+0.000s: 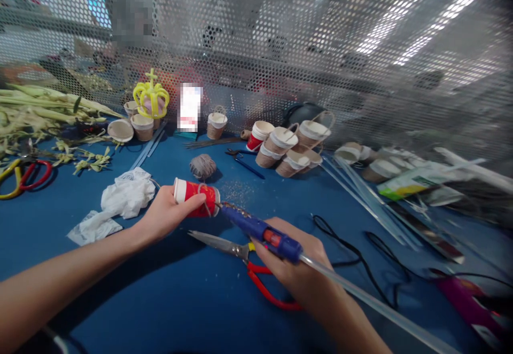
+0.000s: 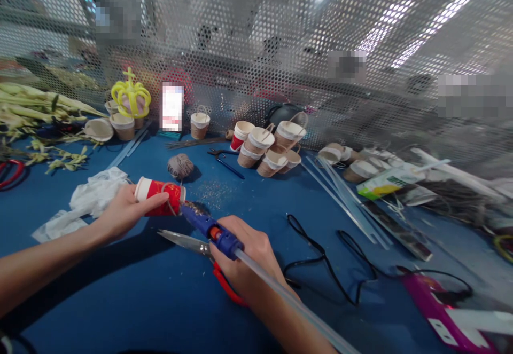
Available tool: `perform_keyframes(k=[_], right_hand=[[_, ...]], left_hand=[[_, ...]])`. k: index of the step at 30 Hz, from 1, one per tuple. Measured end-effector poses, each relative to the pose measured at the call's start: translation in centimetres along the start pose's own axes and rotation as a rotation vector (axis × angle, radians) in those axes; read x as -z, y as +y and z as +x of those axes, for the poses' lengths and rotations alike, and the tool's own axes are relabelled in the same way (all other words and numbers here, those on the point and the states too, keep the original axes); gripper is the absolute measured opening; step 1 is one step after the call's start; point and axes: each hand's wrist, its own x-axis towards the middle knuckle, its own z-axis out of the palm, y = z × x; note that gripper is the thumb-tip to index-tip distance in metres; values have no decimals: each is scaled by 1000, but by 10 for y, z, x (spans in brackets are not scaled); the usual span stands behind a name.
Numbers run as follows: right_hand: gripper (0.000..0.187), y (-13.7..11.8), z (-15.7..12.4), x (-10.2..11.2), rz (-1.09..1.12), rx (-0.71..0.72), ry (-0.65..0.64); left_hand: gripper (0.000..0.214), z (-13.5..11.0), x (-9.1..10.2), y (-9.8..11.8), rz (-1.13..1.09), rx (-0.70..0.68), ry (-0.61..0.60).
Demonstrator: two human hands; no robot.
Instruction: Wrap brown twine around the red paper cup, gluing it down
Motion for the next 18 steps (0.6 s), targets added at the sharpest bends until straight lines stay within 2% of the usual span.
perform_keyframes(k=[11, 18], right_hand=[[7, 0, 0, 0, 10, 1, 15], [6, 1, 0, 1, 10, -10, 57]], left_hand=[[22, -4, -2, 0, 98, -58, -5], [23, -6, -2, 0, 99, -76, -60]])
